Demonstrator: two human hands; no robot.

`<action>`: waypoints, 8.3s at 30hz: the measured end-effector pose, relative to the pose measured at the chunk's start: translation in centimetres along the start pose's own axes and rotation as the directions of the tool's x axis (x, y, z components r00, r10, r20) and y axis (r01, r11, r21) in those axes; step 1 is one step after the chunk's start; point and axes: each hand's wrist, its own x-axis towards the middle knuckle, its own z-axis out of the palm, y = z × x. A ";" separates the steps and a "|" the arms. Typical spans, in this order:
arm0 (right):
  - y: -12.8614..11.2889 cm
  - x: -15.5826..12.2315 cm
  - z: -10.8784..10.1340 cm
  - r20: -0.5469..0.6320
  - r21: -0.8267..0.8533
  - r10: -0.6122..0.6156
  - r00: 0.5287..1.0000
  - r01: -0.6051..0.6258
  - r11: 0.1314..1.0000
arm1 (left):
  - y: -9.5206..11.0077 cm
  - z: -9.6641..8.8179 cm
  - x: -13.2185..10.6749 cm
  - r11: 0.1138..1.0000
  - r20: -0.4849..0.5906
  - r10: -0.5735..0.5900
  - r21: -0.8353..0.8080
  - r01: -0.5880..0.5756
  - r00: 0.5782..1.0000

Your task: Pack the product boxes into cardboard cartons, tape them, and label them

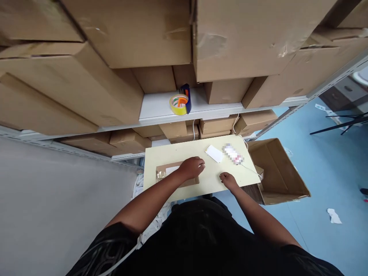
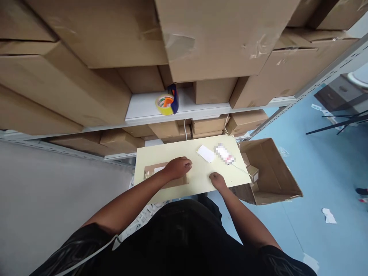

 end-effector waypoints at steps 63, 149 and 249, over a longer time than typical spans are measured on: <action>-11.3 13.1 -0.4 0.152 -0.578 -0.289 0.945 0.322 0.750 | -11.7 -2.2 8.5 0.601 -0.214 -0.789 -0.082 0.795 0.575; -23.6 -18.3 2.6 0.008 0.733 -0.846 0.533 0.572 0.367 | 0.5 -4.3 -20.6 0.019 -0.120 -0.274 -0.993 -0.120 0.954; -21.8 -20.7 7.9 -0.012 0.146 -0.741 0.671 0.734 0.663 | 0.9 -0.1 -20.7 0.522 -0.322 -0.371 -0.848 -0.091 0.871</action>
